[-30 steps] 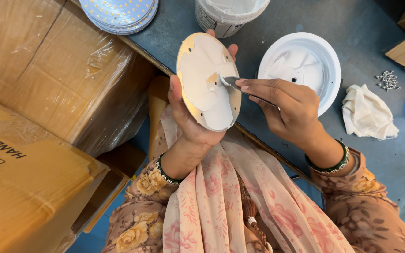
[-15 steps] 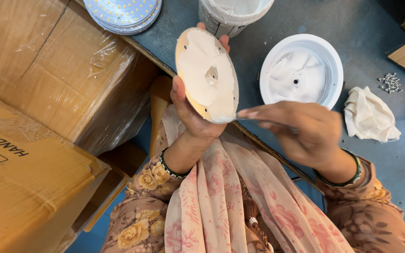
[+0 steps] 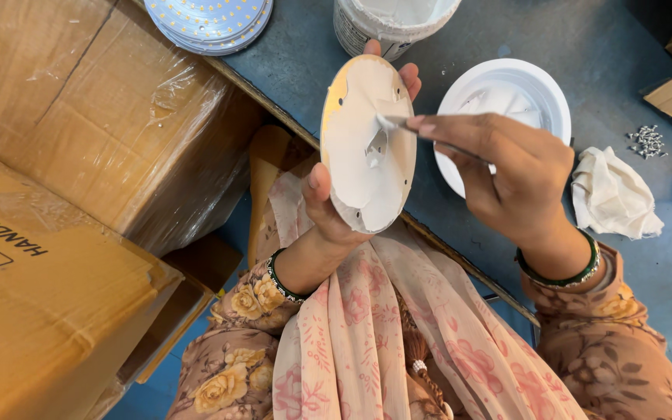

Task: The person applies thermal paste to several metal backplates using a metal spreader, then presses LED boards onto the plates and seats the assemblies into white plastic fixture housings.

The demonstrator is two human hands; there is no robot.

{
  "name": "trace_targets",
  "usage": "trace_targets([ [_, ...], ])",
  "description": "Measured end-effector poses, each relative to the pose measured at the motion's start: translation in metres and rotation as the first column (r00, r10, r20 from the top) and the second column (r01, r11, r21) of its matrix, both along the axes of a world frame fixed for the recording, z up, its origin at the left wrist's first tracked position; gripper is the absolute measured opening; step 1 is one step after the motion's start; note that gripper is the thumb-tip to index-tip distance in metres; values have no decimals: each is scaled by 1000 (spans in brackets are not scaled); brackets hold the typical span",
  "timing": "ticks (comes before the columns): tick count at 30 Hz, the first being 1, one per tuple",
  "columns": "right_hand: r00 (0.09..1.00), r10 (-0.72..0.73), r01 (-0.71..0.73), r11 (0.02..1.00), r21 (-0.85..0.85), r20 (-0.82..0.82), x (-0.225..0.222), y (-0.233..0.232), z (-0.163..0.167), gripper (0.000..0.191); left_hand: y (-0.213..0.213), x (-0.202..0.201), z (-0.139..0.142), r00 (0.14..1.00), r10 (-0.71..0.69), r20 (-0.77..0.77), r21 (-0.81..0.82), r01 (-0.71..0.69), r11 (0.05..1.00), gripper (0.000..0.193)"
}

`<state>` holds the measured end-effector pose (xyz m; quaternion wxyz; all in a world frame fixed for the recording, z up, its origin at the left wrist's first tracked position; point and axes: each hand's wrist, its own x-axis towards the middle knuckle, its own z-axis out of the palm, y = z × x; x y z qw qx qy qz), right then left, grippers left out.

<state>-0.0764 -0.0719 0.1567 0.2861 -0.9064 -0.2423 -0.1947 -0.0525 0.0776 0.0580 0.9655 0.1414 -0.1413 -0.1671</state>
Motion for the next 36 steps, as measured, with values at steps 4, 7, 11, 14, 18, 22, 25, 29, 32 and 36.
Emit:
trace_targets([
  [4,997,13,-11,1000,26,-82,-15,0,-3,27,1,3,-2,1000,-12,15,-10,12,1000,119],
  [7,993,51,-48,998,28,-103,-26,0,-4,28,2,5,-3,1000,-27,13,-27,27,999,118],
  [11,978,165,-160,986,50,-130,-33,-1,3,27,4,10,-3,998,56,23,49,-58,997,123],
  [14,995,79,-72,993,95,-67,-25,-1,8,21,4,9,-4,999,-48,7,-29,48,998,122],
  [18,998,-55,55,998,37,-3,-6,-2,12,20,1,1,-4,996,-92,-12,-58,91,994,123],
  [22,999,-16,16,1000,-2,41,5,5,13,24,0,-2,-5,995,-99,-14,-56,98,994,123],
  [25,1000,-16,16,1000,-9,15,1,12,15,26,-3,-1,-5,998,-63,-17,-60,62,996,122],
  [29,997,49,-47,999,26,-63,-9,18,22,32,-4,1,-7,998,-65,-14,-95,63,993,122],
  [32,991,133,-133,991,-10,-24,-22,22,27,26,-2,2,-6,996,-86,-26,-107,83,991,123],
  [36,977,194,-194,981,1,-88,-31,18,32,25,2,4,0,998,-65,-17,-91,64,994,123],
])
